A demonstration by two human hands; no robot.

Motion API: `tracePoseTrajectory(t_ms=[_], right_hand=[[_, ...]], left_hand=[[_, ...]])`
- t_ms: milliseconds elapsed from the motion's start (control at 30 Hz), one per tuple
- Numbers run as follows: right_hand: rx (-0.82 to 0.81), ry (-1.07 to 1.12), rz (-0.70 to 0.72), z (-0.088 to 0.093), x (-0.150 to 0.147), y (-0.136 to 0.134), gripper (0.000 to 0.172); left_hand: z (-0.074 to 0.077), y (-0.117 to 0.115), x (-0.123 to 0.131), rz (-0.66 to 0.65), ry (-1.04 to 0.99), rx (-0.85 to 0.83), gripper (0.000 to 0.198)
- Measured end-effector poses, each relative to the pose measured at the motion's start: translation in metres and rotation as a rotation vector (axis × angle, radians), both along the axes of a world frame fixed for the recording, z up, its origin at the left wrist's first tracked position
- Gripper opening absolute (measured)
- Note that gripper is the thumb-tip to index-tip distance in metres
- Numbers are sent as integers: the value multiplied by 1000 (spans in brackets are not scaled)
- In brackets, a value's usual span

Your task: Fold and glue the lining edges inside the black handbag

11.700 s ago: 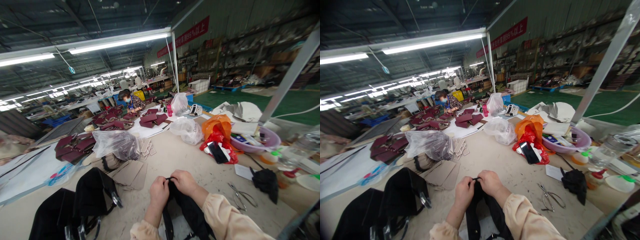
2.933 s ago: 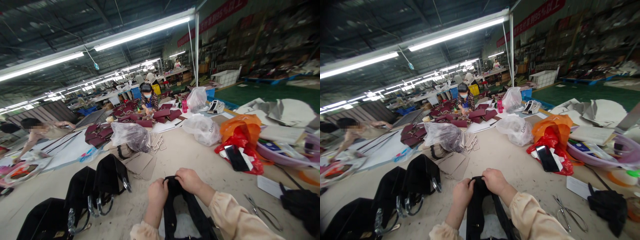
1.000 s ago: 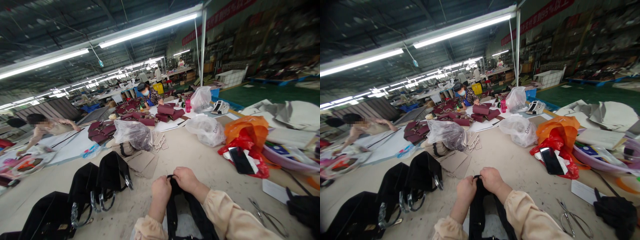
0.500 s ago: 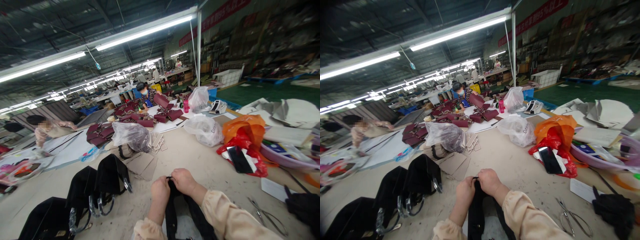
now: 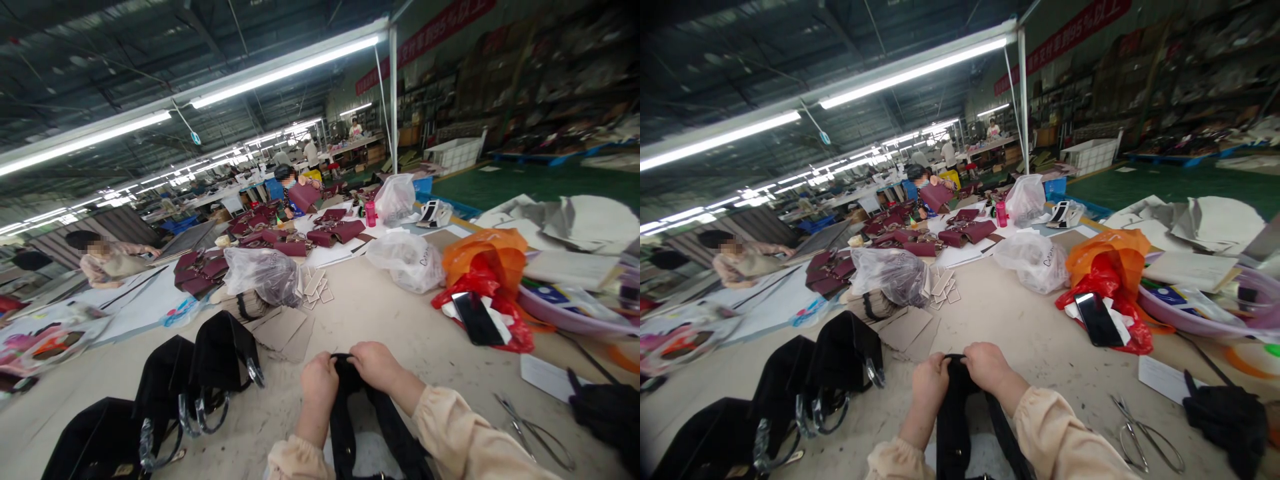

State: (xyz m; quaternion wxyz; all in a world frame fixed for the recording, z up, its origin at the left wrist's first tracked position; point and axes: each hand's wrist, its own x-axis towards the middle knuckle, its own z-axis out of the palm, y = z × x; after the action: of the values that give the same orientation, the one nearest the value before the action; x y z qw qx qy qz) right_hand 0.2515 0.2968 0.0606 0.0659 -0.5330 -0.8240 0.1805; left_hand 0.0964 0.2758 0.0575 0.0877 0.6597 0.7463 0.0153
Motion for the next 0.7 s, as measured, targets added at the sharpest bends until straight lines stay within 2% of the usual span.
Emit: tracePoseTrajectory(t_ms=[400, 567, 700], right_hand=[[13, -45, -25, 4, -5, 0, 30], [-12, -39, -37, 4, -5, -2, 30], [3, -23, -41, 4, -4, -4, 30]], left_hand=[[5, -3, 3, 19, 12, 1, 31], [9, -14, 2, 2, 32, 5, 26], [13, -21, 0, -19, 105, 10, 32]])
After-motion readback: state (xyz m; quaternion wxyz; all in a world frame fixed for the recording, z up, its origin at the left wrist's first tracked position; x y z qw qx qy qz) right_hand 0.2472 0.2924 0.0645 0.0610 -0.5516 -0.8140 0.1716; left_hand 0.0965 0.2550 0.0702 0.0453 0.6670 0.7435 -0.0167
